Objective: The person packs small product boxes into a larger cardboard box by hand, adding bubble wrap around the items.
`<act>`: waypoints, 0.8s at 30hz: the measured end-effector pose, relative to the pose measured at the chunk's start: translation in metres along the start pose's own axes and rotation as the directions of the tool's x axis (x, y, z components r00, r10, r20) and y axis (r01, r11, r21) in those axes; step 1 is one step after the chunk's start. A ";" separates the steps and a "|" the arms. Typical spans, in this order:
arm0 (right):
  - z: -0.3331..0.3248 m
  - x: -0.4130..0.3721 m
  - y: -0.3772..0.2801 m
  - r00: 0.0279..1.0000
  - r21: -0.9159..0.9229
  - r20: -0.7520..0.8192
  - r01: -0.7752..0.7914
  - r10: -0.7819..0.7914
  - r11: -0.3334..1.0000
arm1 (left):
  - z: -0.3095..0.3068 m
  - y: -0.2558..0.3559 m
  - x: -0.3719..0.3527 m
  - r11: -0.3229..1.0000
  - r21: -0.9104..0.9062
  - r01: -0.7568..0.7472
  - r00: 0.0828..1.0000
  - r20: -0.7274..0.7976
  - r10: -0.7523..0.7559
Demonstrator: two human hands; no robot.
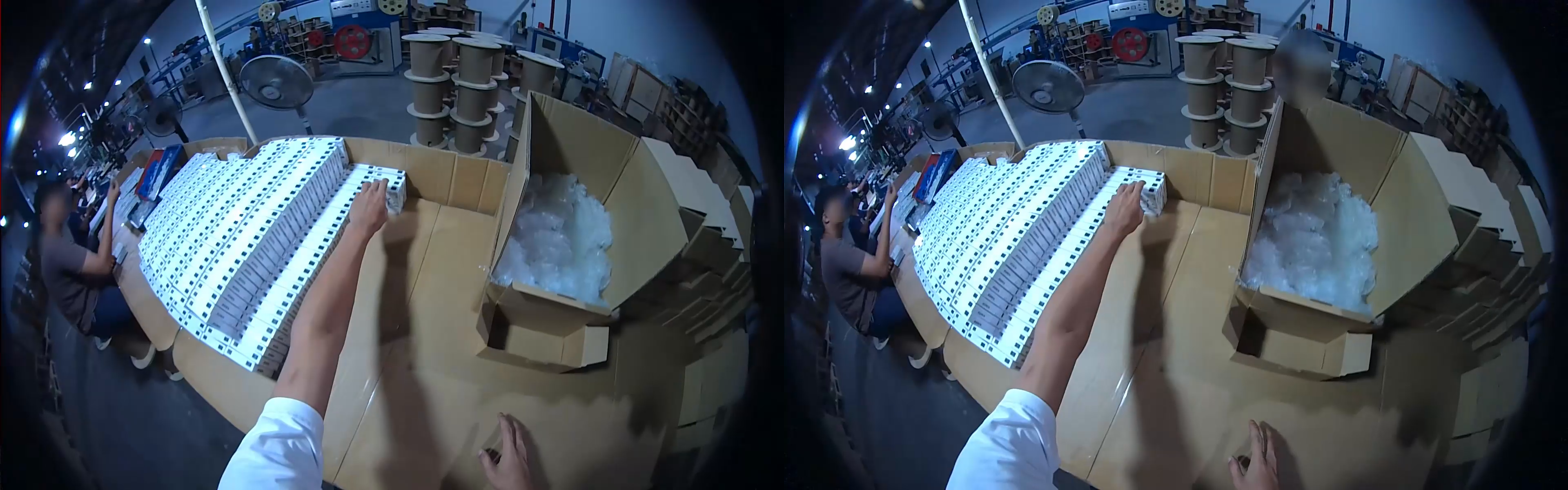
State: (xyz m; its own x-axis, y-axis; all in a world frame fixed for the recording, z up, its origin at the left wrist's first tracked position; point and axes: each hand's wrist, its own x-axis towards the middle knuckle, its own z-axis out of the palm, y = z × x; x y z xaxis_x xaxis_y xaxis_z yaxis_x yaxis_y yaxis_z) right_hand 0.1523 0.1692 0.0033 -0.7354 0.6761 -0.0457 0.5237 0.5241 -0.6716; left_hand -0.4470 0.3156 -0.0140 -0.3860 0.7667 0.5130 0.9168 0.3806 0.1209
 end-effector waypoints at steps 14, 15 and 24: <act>-0.009 0.075 -0.055 0.992 0.378 0.118 -0.077 0.034 0.923 | -0.069 0.080 -0.100 0.961 -0.237 -0.143 0.935 -0.350 0.053; 0.000 0.085 -0.059 0.997 0.519 0.075 -0.062 0.028 0.853 | -0.082 0.096 -0.124 0.923 -0.355 -0.145 0.940 -0.341 0.016; 0.036 0.097 -0.065 0.958 0.647 -0.263 0.085 0.116 0.758 | -0.173 0.257 -0.316 0.708 -0.706 0.010 0.988 -0.100 -0.114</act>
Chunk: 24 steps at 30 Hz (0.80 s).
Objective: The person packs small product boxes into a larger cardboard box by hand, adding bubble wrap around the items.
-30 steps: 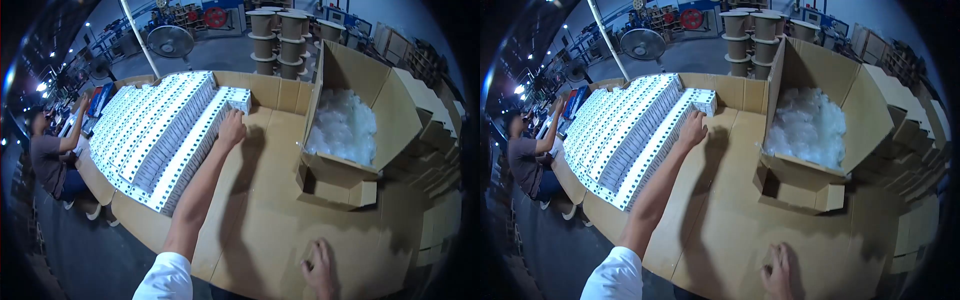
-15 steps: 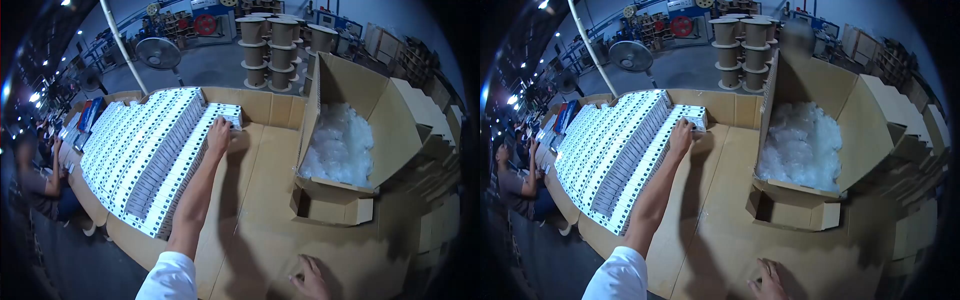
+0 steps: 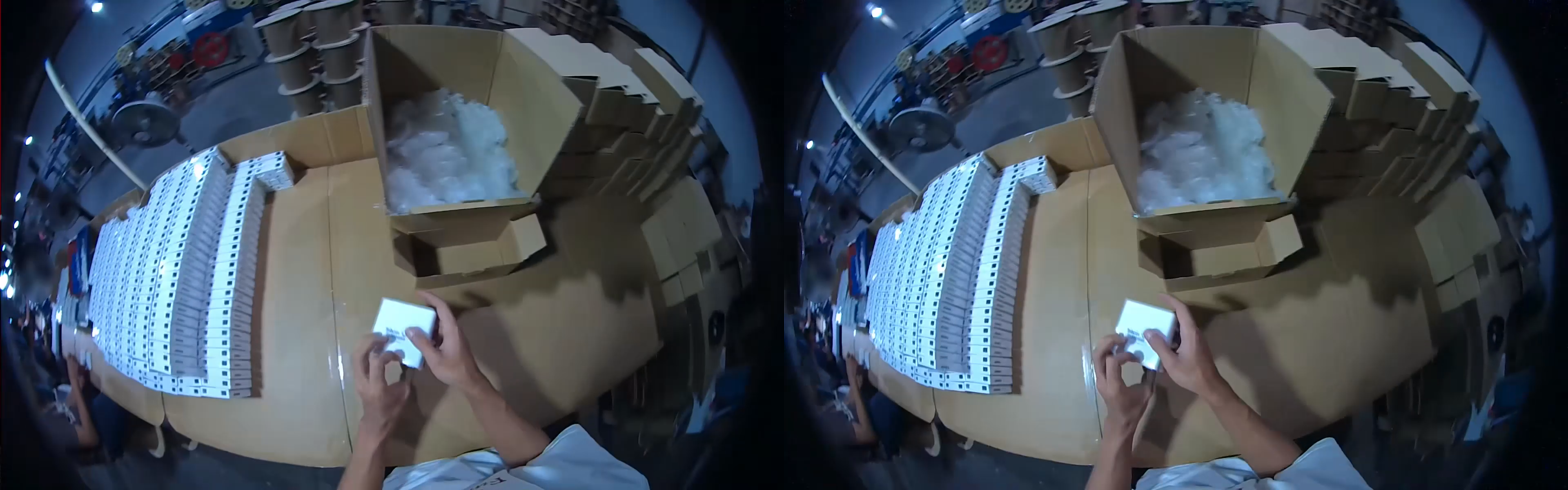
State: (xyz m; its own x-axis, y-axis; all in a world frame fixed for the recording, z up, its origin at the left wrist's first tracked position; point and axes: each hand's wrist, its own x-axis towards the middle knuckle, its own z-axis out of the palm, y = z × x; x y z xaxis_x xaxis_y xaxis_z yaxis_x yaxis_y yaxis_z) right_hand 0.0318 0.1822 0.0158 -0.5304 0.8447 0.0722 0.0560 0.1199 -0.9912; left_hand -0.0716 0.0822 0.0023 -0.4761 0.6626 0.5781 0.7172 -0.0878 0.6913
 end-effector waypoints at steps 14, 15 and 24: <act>-0.113 -0.069 -0.019 0.949 0.677 -0.035 -0.209 0.314 0.706 | 0.078 0.032 0.201 0.958 -0.076 -0.276 0.924 0.254 0.286; -0.115 -0.067 -0.022 0.960 0.697 -0.051 -0.163 0.275 0.699 | 0.100 0.024 0.227 0.936 -0.042 -0.350 0.902 0.255 0.349; -0.152 -0.056 -0.007 0.981 0.645 -0.015 -0.138 0.193 0.751 | 0.239 -0.027 0.377 0.824 0.294 -0.484 0.872 0.244 0.425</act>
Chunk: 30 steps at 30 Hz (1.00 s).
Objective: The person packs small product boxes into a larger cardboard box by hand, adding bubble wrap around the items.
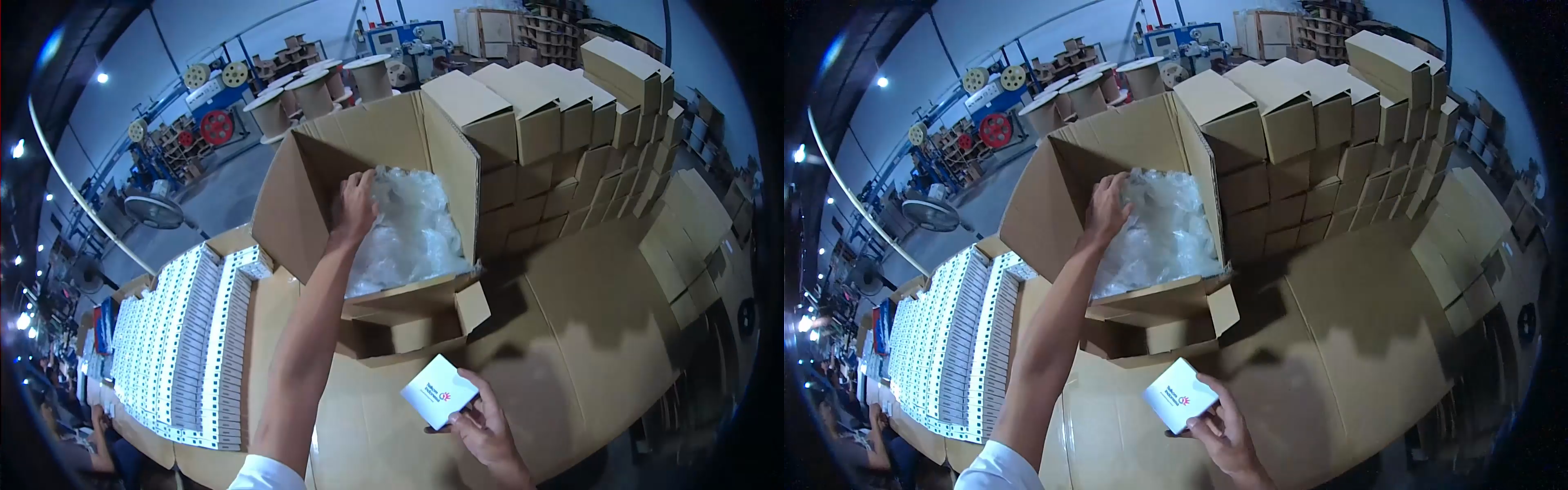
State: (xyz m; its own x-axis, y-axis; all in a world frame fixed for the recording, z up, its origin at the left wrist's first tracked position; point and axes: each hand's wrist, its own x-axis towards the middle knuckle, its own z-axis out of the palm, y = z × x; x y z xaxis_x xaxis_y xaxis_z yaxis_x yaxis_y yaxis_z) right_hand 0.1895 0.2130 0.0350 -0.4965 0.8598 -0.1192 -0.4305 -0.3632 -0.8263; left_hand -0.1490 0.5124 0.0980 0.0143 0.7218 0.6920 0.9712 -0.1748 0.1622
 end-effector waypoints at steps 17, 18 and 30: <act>-0.026 -0.012 -0.014 0.992 0.100 0.119 -0.055 0.043 0.993 | -0.065 -0.003 0.011 0.852 -0.390 0.349 0.927 0.007 -0.376; -0.024 -0.014 -0.012 0.993 0.114 0.108 -0.051 0.039 0.992 | -0.075 0.007 0.002 0.807 -0.472 0.354 0.917 0.004 -0.400; -0.005 -0.035 0.034 0.999 -0.016 0.017 0.035 -0.035 0.999 | -0.146 0.183 -0.279 0.207 -0.907 0.366 0.780 0.178 -0.600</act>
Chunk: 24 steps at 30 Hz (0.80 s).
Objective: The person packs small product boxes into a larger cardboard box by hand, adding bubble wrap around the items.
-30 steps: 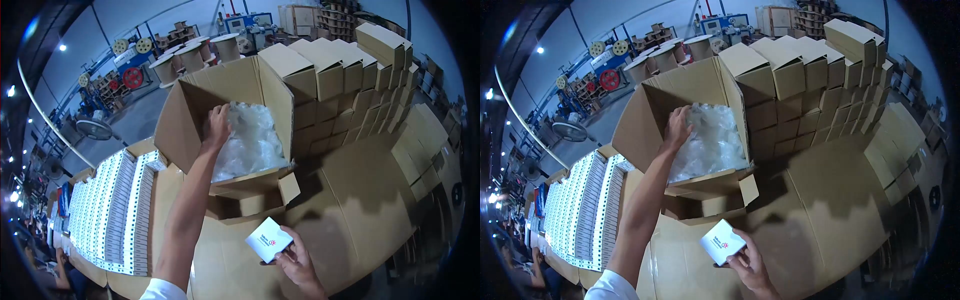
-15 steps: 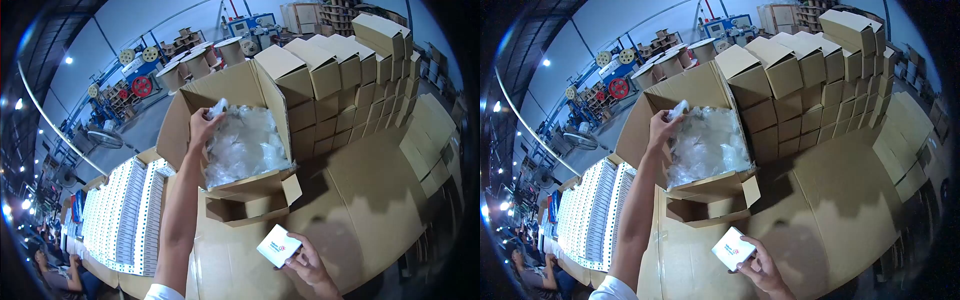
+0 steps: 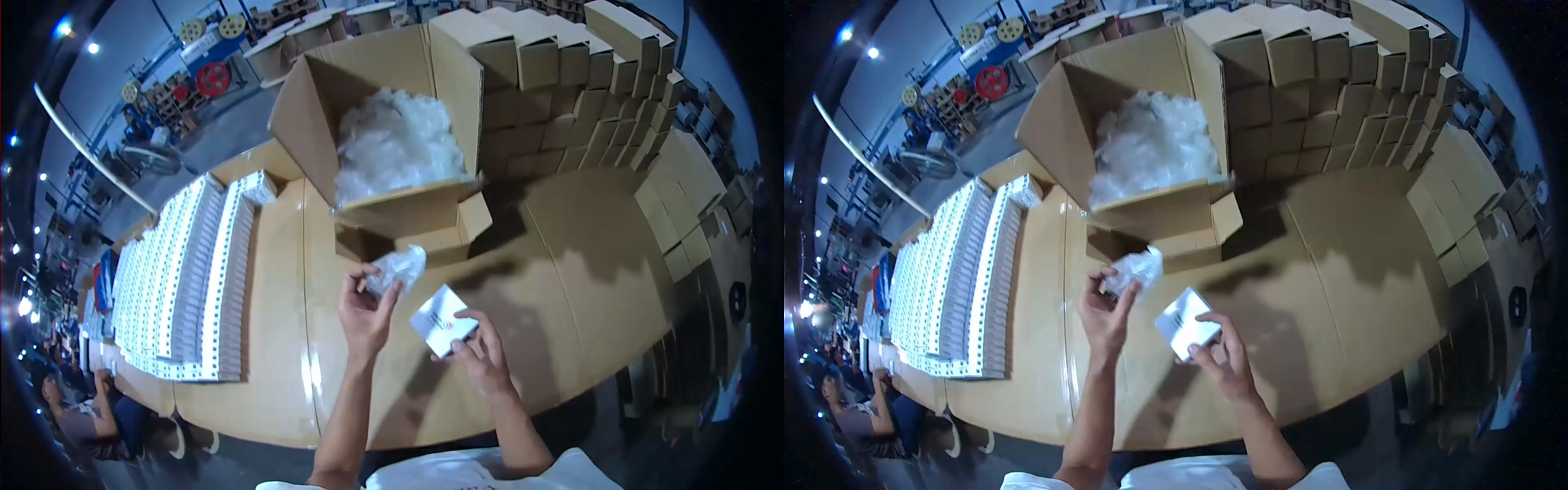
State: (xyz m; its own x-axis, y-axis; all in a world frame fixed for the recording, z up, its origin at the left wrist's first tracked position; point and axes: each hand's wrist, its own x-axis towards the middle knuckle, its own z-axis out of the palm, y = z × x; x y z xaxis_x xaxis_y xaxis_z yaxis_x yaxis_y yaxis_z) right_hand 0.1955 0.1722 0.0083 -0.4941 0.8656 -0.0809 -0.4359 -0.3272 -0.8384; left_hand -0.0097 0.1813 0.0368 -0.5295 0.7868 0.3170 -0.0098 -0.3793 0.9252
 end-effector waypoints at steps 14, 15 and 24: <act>-0.002 -0.051 0.065 0.993 -0.733 -0.106 -0.043 -0.051 0.679 | -0.047 -0.045 -0.167 0.916 0.183 0.357 0.934 -0.100 -0.344; -0.002 -0.051 0.065 0.982 -0.787 -0.069 0.055 -0.176 0.615 | -0.053 -0.046 -0.164 0.921 0.205 0.330 0.944 -0.064 -0.324; -0.014 -0.045 0.043 0.992 -0.751 0.001 0.086 -0.128 0.655 | -0.073 -0.032 -0.149 0.951 0.056 0.303 0.942 0.129 -0.308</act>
State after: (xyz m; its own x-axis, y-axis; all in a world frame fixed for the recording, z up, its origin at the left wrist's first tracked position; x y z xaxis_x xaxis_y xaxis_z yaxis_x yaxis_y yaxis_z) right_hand 0.2090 0.1248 -0.0312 -0.4352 0.8999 0.0281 0.2373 0.1448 -0.9606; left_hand 0.0075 0.0405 -0.0549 -0.3863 0.9215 0.0407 -0.1222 -0.0949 0.9880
